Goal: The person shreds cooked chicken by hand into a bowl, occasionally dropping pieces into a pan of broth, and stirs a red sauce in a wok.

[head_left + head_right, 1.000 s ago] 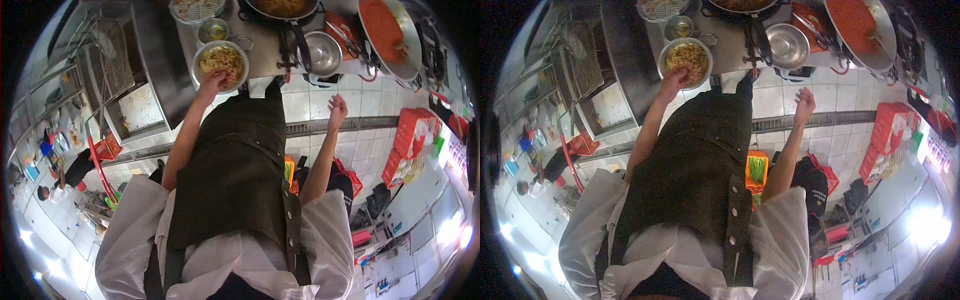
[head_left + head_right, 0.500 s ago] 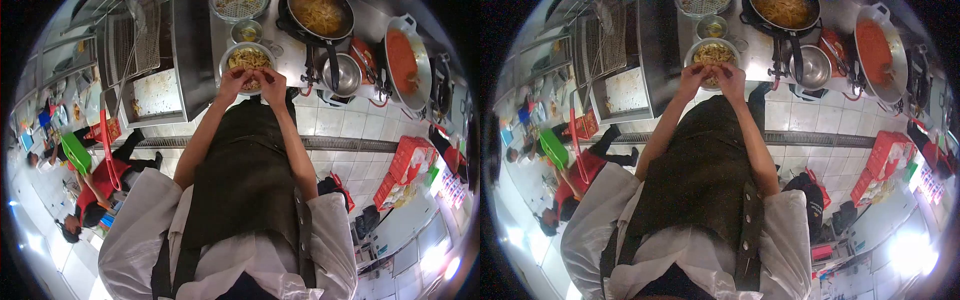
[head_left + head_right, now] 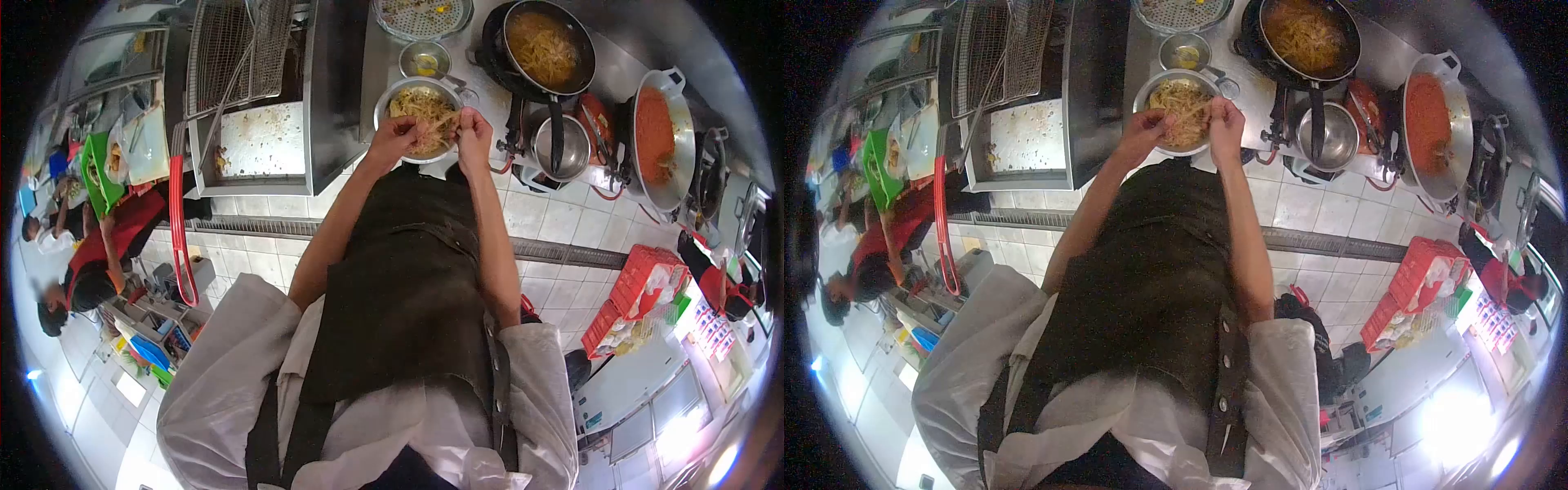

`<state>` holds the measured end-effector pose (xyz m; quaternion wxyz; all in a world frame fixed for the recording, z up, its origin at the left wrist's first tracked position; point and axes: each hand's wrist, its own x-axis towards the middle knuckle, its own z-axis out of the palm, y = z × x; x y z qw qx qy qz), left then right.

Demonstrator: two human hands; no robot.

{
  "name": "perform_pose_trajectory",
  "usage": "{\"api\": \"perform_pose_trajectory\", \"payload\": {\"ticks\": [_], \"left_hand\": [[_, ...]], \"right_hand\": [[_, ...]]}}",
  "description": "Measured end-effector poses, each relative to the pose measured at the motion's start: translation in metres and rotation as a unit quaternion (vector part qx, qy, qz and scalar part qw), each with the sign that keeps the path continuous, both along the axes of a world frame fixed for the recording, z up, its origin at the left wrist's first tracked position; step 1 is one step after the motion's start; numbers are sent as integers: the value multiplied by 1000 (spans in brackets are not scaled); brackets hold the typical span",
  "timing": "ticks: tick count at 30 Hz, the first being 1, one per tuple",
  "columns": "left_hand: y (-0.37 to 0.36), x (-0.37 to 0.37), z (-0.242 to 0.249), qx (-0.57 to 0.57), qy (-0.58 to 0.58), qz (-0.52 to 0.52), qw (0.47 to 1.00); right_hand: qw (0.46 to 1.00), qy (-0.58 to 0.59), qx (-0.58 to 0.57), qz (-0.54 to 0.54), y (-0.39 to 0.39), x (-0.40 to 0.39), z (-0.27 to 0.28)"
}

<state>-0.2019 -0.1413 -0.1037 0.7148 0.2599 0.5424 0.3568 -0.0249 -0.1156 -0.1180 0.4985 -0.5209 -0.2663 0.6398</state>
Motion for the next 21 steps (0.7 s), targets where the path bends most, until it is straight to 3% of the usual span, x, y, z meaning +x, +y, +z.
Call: {"api": "perform_pose_trajectory", "payload": {"ticks": [3,9,12,14,15,21], "left_hand": [[2,-6,-7,19,-17,26,999],[4,-2,4,70,-133,76,986],[10,0,15,31,-105,79,991],[12,0,13,48,-57,69,995],[15,0,13,58,-33,63,996],[27,-1,42,185,173,-25,967]], "right_hand": [[998,-21,-4,51,-3,0,14],[999,-30,-14,37,-10,-11,20],[991,-96,-4,89,-14,-11,16],[997,-22,-38,65,-13,-16,27],[997,15,-53,53,-11,-19,32],[984,-55,-11,171,1,-6,38]]}}
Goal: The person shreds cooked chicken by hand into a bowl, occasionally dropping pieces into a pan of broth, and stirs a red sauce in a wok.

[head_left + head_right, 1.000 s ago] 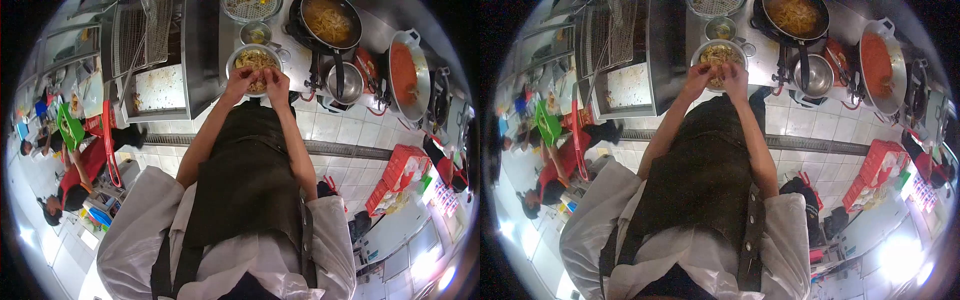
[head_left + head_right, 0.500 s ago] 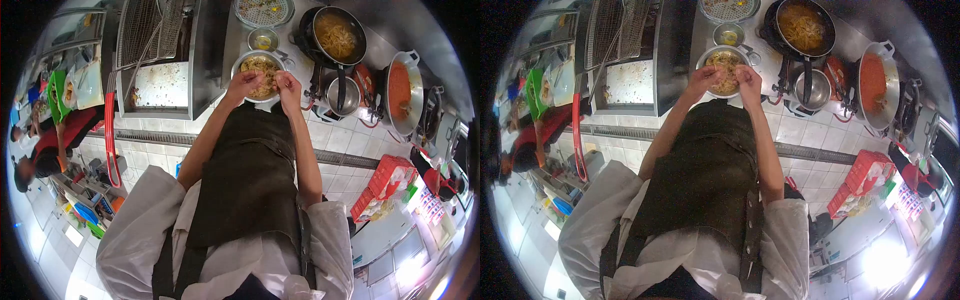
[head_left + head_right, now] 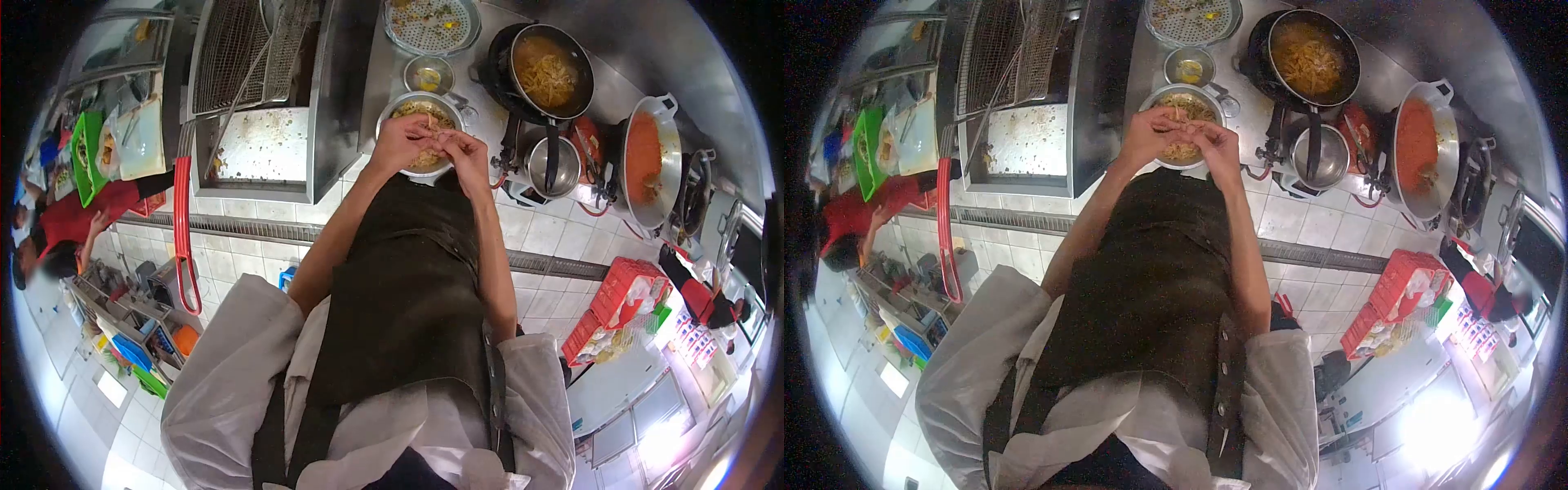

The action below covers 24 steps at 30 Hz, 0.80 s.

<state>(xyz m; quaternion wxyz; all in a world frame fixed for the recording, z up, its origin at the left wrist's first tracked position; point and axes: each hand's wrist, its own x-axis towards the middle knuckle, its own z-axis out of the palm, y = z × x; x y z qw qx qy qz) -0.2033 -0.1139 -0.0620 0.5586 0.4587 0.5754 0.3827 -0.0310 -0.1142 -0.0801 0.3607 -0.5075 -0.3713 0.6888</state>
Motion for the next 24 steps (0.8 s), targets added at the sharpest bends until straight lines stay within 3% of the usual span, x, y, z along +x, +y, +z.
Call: {"api": "perform_pose_trajectory", "payload": {"ticks": [3,6,7,8,10,12,14,21,24], "left_hand": [[13,7,19,17,18,-41,999],[41,31,45,12,-41,-68,997],[56,45,42,53,-52,-79,994],[72,59,50,69,-66,-103,990],[111,87,66,103,-92,-150,979],[145,112,73,126,-11,-179,976],[174,128,71,153,59,-216,963],[258,193,10,196,180,-328,906],[279,215,-9,242,282,-399,838]], "right_hand": [[998,-19,3,61,15,19,28],[986,-102,109,70,38,40,71],[986,-104,121,55,48,57,66],[967,-199,150,49,59,68,84],[968,-192,165,0,84,96,94],[926,-260,272,-5,117,138,91],[931,-278,232,-43,153,184,71],[841,-431,324,48,235,237,32],[813,-471,332,82,257,246,9]]}}
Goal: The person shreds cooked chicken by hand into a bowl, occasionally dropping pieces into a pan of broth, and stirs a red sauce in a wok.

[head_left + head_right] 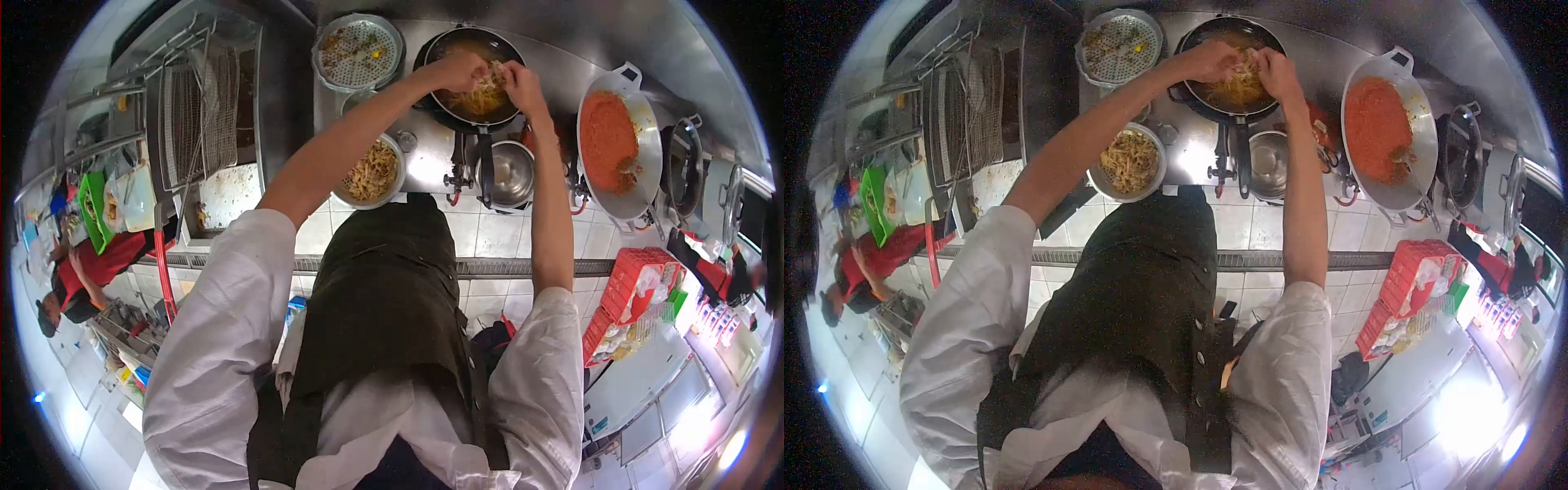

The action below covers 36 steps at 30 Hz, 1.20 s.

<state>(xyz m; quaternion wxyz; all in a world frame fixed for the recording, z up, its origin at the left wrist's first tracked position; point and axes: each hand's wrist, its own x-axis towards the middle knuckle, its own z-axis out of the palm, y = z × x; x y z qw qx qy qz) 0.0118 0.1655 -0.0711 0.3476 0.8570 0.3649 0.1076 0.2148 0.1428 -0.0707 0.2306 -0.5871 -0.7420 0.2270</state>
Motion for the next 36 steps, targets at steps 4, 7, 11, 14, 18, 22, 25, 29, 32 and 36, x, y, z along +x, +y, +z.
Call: {"api": "perform_pose_trajectory", "payload": {"ticks": [4,7,11,14,18,22,25,29,32,36], "left_hand": [[8,4,-15,8,20,-26,999],[7,1,9,38,60,1,997],[-23,-20,49,22,103,46,993],[-44,-33,41,34,86,51,994],[-55,-51,22,68,27,62,995],[-120,-112,32,43,-90,160,982],[-183,-169,-3,-112,-119,214,963],[-275,-232,-73,-71,-49,295,952],[-317,-232,-105,-74,-24,350,934],[-322,-214,-100,-123,-51,382,915]], "right_hand": [[1000,-18,-12,7,8,-3,-5],[998,-61,-5,29,8,2,-2],[996,-62,60,-34,-9,-15,38],[995,-58,61,-57,-52,-45,68],[995,-29,-89,-42,-115,-98,60],[955,103,-252,115,-201,-192,-72],[994,68,36,77,-226,-254,-127],[997,18,-50,50,-237,-269,-148],[987,90,-108,75,-234,-253,-155],[953,212,-212,35,-234,-245,-121]]}}
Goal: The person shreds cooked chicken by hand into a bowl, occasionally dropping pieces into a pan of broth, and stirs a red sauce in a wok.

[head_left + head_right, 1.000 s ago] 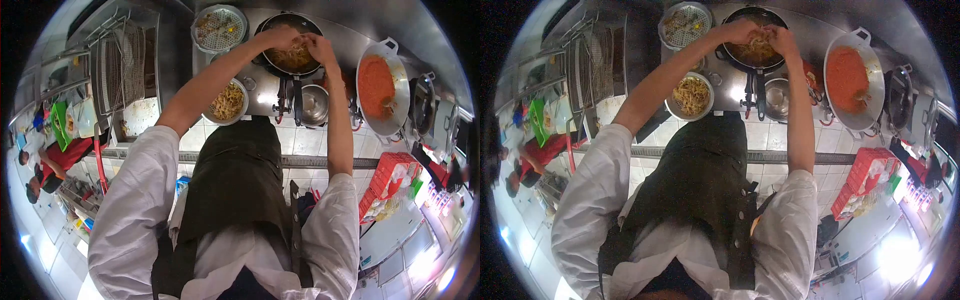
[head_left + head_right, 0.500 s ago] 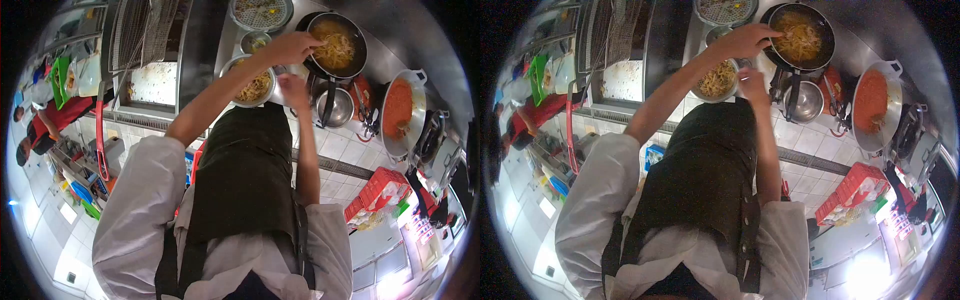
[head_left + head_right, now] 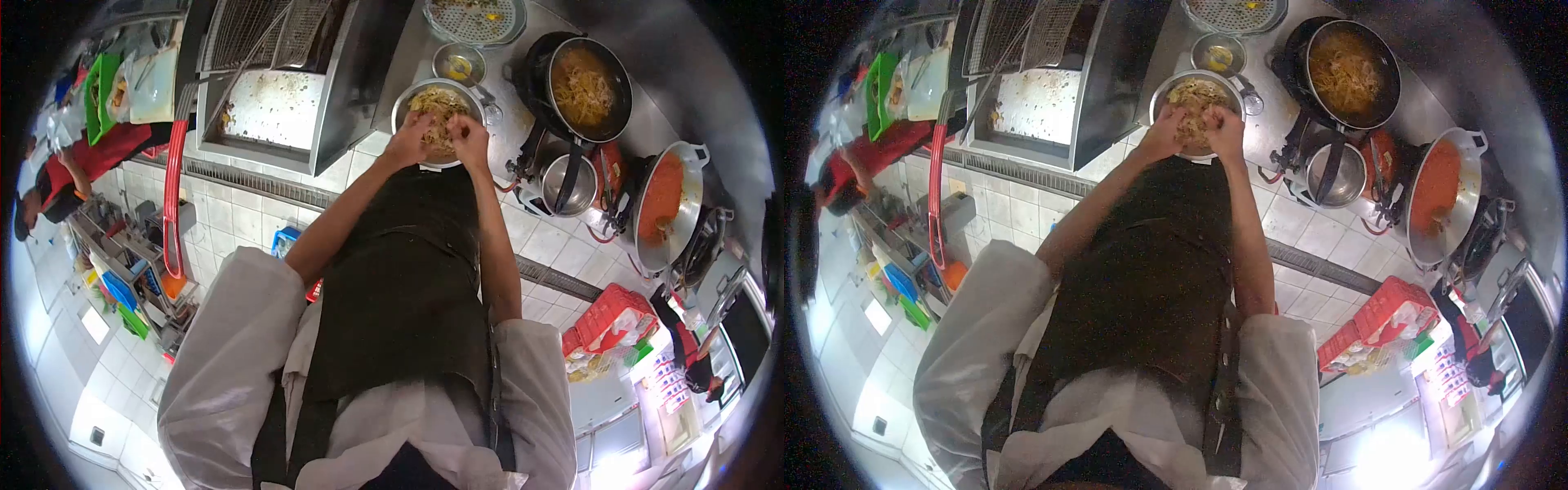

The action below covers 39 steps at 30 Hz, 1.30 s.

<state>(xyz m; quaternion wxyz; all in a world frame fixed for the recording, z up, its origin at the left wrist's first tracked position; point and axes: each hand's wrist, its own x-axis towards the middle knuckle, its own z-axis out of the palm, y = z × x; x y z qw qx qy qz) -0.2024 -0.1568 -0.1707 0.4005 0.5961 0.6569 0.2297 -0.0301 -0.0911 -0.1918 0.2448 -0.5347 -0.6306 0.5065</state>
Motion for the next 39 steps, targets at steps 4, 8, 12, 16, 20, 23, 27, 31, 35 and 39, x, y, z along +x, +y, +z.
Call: {"api": "perform_pose_trajectory", "payload": {"ticks": [4,8,12,16,20,23,27,31,35,39], "left_hand": [[7,13,-12,-29,80,21,996],[17,17,1,40,205,2,978],[23,9,-14,-18,172,-62,983],[26,-9,-51,62,152,-75,984],[32,-26,-13,-70,62,-66,993],[18,-35,-26,-8,9,-14,1000],[13,-34,-20,-13,-65,43,997],[6,-25,-14,34,-197,136,970],[6,-29,10,-27,-198,119,973],[1,-28,-5,-36,-204,134,969]], "right_hand": [[972,180,-128,-85,7,5,49],[934,276,-157,-166,33,34,105],[922,328,-73,-192,89,96,180],[980,103,36,-168,172,155,190],[977,-173,100,-69,231,183,156],[924,-286,250,-27,236,190,133],[963,-182,191,-51,147,94,172],[985,-132,32,109,42,2,97],[964,-224,129,67,-20,-33,9],[974,-200,96,47,-24,-24,8]]}}
